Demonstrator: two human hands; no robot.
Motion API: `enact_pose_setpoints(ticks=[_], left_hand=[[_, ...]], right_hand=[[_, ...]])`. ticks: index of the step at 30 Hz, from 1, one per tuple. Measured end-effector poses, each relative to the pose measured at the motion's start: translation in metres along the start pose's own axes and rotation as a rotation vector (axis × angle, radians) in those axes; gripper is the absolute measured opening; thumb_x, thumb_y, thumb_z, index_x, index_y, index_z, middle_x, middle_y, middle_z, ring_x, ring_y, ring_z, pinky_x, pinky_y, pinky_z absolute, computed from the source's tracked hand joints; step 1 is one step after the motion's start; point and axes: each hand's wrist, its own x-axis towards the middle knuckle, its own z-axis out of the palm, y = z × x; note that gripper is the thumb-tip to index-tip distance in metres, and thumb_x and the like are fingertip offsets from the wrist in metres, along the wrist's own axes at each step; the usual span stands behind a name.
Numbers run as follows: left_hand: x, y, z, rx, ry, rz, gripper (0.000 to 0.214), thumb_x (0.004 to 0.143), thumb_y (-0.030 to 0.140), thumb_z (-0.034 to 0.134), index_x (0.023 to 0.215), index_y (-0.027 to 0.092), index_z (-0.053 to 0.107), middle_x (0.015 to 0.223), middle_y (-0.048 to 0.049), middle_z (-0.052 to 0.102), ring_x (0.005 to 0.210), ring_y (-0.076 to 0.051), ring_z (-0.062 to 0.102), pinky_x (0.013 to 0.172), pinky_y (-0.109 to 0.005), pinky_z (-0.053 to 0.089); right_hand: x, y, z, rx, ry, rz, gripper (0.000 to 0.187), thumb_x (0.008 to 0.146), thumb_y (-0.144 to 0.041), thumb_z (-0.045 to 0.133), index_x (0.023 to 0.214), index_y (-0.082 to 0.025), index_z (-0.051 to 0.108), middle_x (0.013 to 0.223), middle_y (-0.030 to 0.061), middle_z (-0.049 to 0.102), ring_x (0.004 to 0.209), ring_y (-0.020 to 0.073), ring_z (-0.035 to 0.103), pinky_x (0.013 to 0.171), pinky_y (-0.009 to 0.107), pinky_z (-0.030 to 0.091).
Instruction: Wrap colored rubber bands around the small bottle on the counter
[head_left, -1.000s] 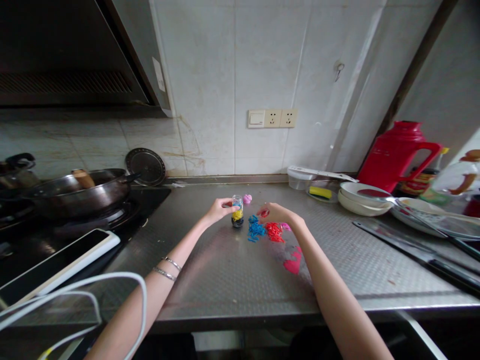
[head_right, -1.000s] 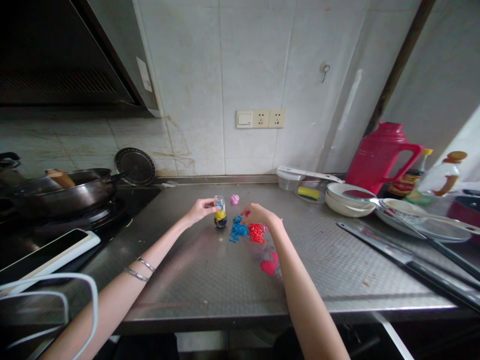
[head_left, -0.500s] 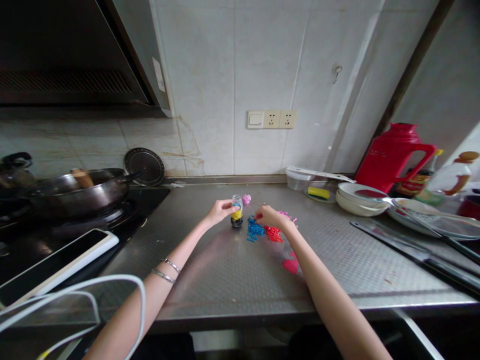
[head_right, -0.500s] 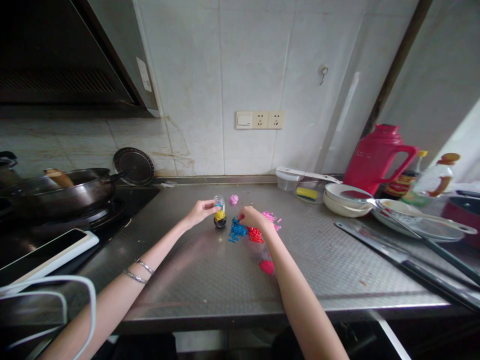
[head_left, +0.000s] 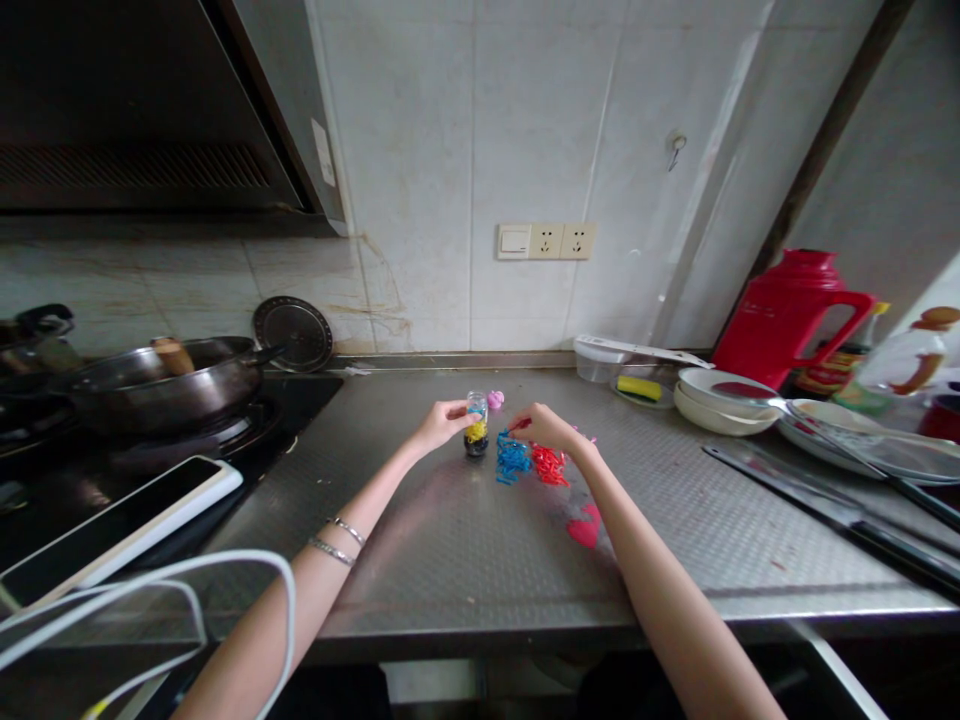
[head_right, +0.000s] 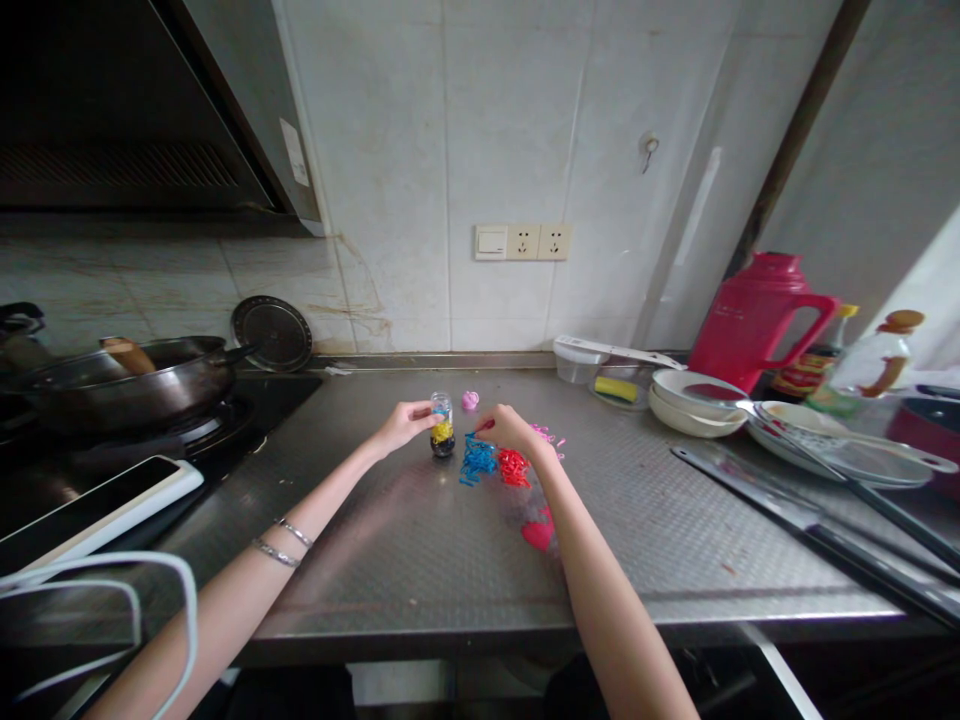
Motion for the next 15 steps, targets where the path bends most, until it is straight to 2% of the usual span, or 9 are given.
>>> enact_pose_setpoints(ticks=[4, 8, 11, 15], left_hand=[[-0.001, 0.001, -0.001, 0.008, -0.004, 0.001, 0.041, 0.069, 0.033, 0.069, 0.103, 0.009, 0.066, 0.109, -0.0105, 0.067, 0.098, -0.023, 0.062, 0.091, -0.037, 0.046], [0.001, -0.003, -0.002, -0.013, -0.012, 0.003, 0.044, 0.069, 0.036, 0.070, 0.103, 0.010, 0.066, 0.107, -0.0105, 0.068, 0.095, -0.022, 0.063, 0.089, -0.037, 0.046], [0.002, -0.007, -0.002, -0.034, -0.015, 0.007, 0.047, 0.067, 0.038, 0.071, 0.104, 0.009, 0.066, 0.105, -0.0105, 0.069, 0.091, -0.021, 0.063, 0.088, -0.036, 0.046], [0.003, -0.009, -0.002, -0.031, -0.021, 0.023, 0.043, 0.067, 0.039, 0.070, 0.098, 0.010, 0.068, 0.099, -0.0090, 0.070, 0.087, -0.020, 0.063, 0.084, -0.033, 0.046]], right_hand=[[-0.002, -0.006, -0.011, 0.133, 0.072, -0.038, 0.018, 0.070, -0.026, 0.061, 0.078, -0.015, 0.073, 0.068, 0.0025, 0.070, 0.061, 0.0155, 0.061, 0.057, 0.024, 0.047], [0.000, -0.027, -0.029, 0.217, 0.124, -0.049, 0.021, 0.070, -0.029, 0.061, 0.079, -0.014, 0.073, 0.068, 0.0040, 0.069, 0.058, 0.0142, 0.060, 0.052, 0.023, 0.047], [0.006, -0.050, -0.043, 0.207, 0.131, -0.062, 0.022, 0.071, -0.029, 0.060, 0.081, -0.013, 0.072, 0.066, 0.0030, 0.068, 0.052, 0.0105, 0.056, 0.046, 0.020, 0.043], [0.022, -0.079, -0.057, 0.064, 0.109, -0.138, 0.018, 0.070, -0.022, 0.060, 0.080, -0.013, 0.072, 0.067, 0.0029, 0.068, 0.055, 0.0088, 0.056, 0.048, 0.018, 0.042]])
